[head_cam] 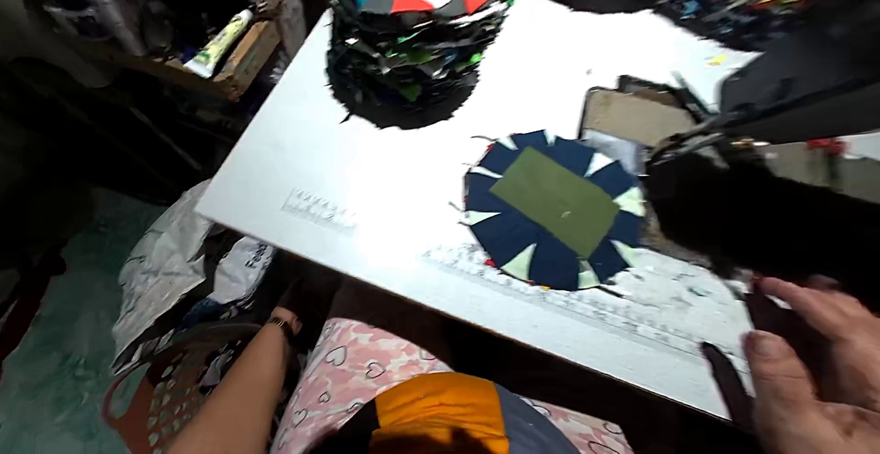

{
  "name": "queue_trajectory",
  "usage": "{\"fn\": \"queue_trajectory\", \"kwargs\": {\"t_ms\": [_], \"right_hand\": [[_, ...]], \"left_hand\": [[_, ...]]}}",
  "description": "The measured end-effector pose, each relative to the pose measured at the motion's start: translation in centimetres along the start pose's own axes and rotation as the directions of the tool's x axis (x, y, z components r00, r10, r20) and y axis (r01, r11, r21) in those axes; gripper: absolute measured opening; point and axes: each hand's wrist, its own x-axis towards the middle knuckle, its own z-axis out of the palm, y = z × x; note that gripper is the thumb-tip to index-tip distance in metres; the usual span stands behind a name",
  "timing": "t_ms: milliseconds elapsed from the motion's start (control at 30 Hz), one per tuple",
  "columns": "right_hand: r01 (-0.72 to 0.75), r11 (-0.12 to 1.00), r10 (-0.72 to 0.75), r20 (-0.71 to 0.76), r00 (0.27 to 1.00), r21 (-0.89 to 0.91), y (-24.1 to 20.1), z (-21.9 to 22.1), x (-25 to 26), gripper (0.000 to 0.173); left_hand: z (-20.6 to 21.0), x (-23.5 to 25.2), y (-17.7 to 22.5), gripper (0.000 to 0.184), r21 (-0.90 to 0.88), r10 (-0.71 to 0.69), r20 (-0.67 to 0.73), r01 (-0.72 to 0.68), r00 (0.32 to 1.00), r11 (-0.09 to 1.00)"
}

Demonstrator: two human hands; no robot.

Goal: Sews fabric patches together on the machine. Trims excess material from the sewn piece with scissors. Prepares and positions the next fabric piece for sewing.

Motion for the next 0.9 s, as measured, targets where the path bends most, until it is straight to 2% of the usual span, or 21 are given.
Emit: {"fn": "queue_trajectory", "kwargs": {"t_ms": [33, 67, 100, 167, 300, 333, 367, 400, 467, 533, 633, 700, 767, 900], "right_hand": [[-0.001, 1.000, 0.001, -0.021, 1.000, -0.010, 0.1, 0.0, -0.1, 0.055], [0.003, 1.000, -0.004, -0.040, 0.999, -0.008, 0.1, 0.0, -0.1, 0.055], [0.005, 1.000, -0.005, -0.052, 0.999, 0.007, 0.1, 0.1, -0.1, 0.054], [-0.003, 0.998, 0.008, -0.076, 0.997, 0.057, -0.2, 0.2, 0.1, 0.052], [-0.002, 0.985, 0.019, -0.101, 0.995, 0.173, -1.8, -0.3, 1.6, 0.033], [0.006, 0.977, 0.013, -0.091, 0.996, 0.214, -2.5, -0.3, 2.3, 0.029], [0.011, 0.968, 0.008, -0.074, 0.997, 0.249, -3.3, -0.3, 3.1, 0.027], [0.019, 0.964, -0.003, -0.062, 0.998, 0.265, -4.2, -0.1, 4.1, 0.025], [0.036, 0.963, -0.023, -0.052, 0.998, 0.267, -5.7, 0.3, 6.0, 0.021], [0.058, 0.968, -0.048, -0.049, 0.998, 0.245, -6.7, 1.0, 7.9, 0.019], [0.031, 0.981, -0.024, -0.037, 0.999, 0.193, -7.3, 2.5, 9.8, 0.014], [0.003, 0.986, 0.002, -0.031, 1.000, 0.166, -7.2, 3.5, 10.6, 0.012], [-0.012, 0.991, 0.014, -0.018, 1.000, 0.134, -7.0, 4.3, 11.0, 0.011], [-0.031, 0.996, 0.030, 0.020, 0.999, 0.078, -6.7, 5.2, 10.7, 0.011]], "left_hand": [[-0.1, -0.6, 0.6, 0.040, -0.054, 0.044, -0.014, -0.044, 0.999, 0.998], [-0.4, -1.6, 1.5, 0.042, -0.030, 0.078, -0.020, -0.079, 0.997, 0.996], [-1.0, -3.0, 2.4, 0.042, 0.067, 0.110, -0.015, -0.109, 0.994, 0.992], [-3.1, -5.5, 3.7, 0.042, 0.319, 0.245, 0.030, -0.241, 0.969, 0.916], [-7.5, -9.2, 4.9, 0.035, 0.361, 0.419, 0.124, -0.434, 0.900, 0.825], [-8.8, -10.4, 5.4, 0.034, 0.355, 0.488, 0.185, -0.521, 0.853, 0.776], [-10.2, -12.0, 6.3, 0.032, 0.318, 0.570, 0.266, -0.629, 0.777, 0.709], [-11.4, -13.6, 7.7, 0.031, 0.251, 0.638, 0.370, -0.734, 0.676, 0.632], [-12.9, -17.5, 12.2, 0.029, 0.024, 0.744, 0.516, -0.875, 0.425, 0.483], [-12.7, -20.6, 16.9, 0.024, -0.097, 0.845, 0.483, -0.944, 0.231, 0.314], [-10.6, -22.4, 23.0, 0.017, 0.054, 0.936, 0.351, -0.999, 0.020, 0.001], [-8.6, -22.4, 26.9, 0.016, 0.176, 0.937, 0.326, -0.966, -0.123, -0.188], [-6.3, -22.1, 30.1, 0.016, 0.237, 0.915, 0.356, -0.929, -0.188, -0.283], [-2.7, -20.4, 34.6, 0.012, 0.304, 0.857, 0.490, -0.892, -0.156, -0.336]]}}
